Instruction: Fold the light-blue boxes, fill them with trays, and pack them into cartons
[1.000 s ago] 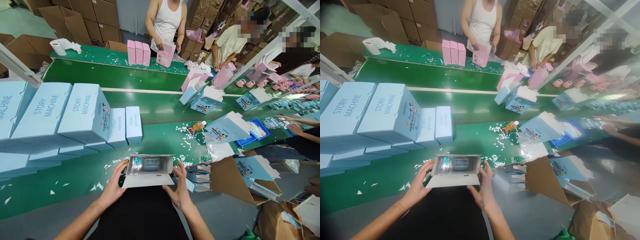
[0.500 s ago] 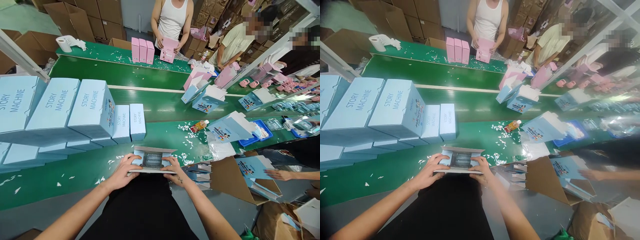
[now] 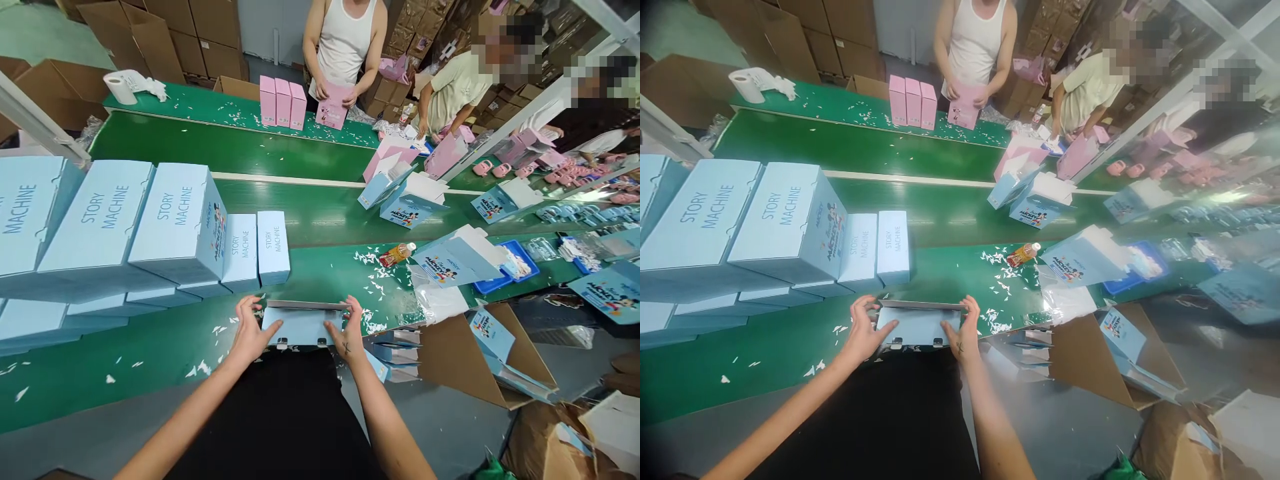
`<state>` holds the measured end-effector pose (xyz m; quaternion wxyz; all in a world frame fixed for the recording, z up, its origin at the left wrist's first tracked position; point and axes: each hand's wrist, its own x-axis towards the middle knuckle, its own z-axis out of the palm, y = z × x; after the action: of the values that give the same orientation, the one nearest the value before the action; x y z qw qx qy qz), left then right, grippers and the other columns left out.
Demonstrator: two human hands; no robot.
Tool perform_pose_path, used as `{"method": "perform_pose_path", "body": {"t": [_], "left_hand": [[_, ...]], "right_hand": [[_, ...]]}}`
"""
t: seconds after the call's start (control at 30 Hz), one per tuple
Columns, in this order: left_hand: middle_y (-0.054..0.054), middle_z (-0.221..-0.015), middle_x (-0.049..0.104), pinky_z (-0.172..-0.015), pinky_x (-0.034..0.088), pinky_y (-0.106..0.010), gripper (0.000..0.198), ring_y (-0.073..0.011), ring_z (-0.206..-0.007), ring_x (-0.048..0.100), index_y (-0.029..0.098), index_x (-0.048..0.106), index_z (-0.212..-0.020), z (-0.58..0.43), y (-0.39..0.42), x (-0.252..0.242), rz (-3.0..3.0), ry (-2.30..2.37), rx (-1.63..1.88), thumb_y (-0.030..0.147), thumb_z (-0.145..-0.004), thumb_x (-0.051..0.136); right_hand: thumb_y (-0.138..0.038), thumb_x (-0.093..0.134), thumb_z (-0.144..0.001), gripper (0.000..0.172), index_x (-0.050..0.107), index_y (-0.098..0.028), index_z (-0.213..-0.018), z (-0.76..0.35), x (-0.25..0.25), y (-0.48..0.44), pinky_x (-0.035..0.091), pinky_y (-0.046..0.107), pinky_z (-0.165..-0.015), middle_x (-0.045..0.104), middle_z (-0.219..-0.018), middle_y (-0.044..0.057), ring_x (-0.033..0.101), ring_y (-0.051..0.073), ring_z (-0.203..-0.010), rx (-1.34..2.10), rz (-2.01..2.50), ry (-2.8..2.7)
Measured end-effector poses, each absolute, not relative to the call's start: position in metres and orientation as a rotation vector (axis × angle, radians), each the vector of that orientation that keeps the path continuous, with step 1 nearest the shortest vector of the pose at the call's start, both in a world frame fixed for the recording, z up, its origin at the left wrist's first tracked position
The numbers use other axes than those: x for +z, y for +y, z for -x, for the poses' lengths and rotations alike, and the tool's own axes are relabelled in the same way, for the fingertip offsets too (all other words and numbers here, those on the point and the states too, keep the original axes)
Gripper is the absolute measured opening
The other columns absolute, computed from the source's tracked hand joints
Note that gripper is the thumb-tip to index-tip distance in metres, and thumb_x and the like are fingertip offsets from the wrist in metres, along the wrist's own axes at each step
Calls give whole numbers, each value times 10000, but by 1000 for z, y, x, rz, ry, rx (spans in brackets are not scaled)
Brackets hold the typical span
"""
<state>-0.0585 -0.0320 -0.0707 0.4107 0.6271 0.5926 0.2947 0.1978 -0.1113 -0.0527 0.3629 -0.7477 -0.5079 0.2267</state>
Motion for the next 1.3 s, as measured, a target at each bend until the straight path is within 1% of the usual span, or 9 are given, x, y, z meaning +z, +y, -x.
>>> {"method": "perform_pose_path", "body": {"t": [0.07,0.17,0.23,0.33,0.5,0.63,0.8,1.17,1.3], "left_hand": [[-158,-1440,298,-945,515,-459,605,-258,-1218,503,240,360,-1314,63,-23,-66,-1746,1317,745,391,-819,673],[-128,-1411,448,-1017,477,-466,340,-251,-1284,483,245,470,-1255,74,-10,-58,-1961,988,709,253,-921,532],[-111,-1352,549,-1034,469,-471,311,-245,-1284,497,242,540,-1217,86,-3,-53,-2101,766,634,162,-930,453],[-89,-1460,501,-1057,470,-447,446,-250,-1374,431,249,565,-1279,103,5,-40,-2297,591,372,97,-892,404],[-102,-1602,306,-1090,450,-452,531,-306,-1480,273,211,439,-1437,105,1,-14,-2496,589,61,298,-914,471],[-196,-1548,369,-1013,498,-488,633,-386,-1459,281,130,491,-1365,87,-12,-14,-2550,720,87,575,-915,479],[-162,-1481,467,-956,521,-482,513,-368,-1393,398,208,505,-1360,78,-14,-24,-2614,761,92,528,-977,386],[-143,-1432,520,-1003,472,-462,520,-329,-1361,449,271,506,-1381,83,-9,-35,-2650,730,195,562,-965,392],[-155,-1447,493,-1065,407,-516,506,-346,-1368,424,265,509,-1382,84,-11,-35,-2631,721,205,535,-964,424]], "right_hand": [[-356,573,-914,462,425,-228,-1332,-202,-52,-110,486,455,-999,496,-1387,158,552,255,-1230,673,1796,-1316],[-293,448,-973,229,590,-240,-1144,-214,-49,-115,502,459,-1003,651,-1232,116,613,238,-1183,745,1686,-1304],[-267,390,-989,281,669,-246,-1015,-225,-44,-121,500,479,-1019,678,-1225,101,609,247,-1209,785,1649,-1417],[-236,324,-1003,402,719,-273,-1064,-237,-28,-127,459,520,-1072,643,-1318,74,526,255,-1320,829,1642,-1704],[-400,566,-942,447,549,-289,-1374,-236,0,-127,275,699,-1118,490,-1487,91,323,346,-1445,713,1776,-2178],[-409,644,-905,431,586,-280,-1312,-224,0,-128,281,688,-1087,546,-1421,113,403,361,-1365,464,1801,-2261],[-213,518,-979,267,629,-288,-1210,-205,10,-130,290,568,-1095,659,-1257,61,548,251,-1179,327,1666,-2266],[-265,484,-996,186,658,-221,-949,-109,11,-87,364,406,-853,692,-931,57,568,209,-881,417,1620,-2317],[-229,365,-1013,297,637,-242,-1131,-142,14,-78,438,398,-877,697,-871,50,600,211,-834,577,1685,-2063]]}}
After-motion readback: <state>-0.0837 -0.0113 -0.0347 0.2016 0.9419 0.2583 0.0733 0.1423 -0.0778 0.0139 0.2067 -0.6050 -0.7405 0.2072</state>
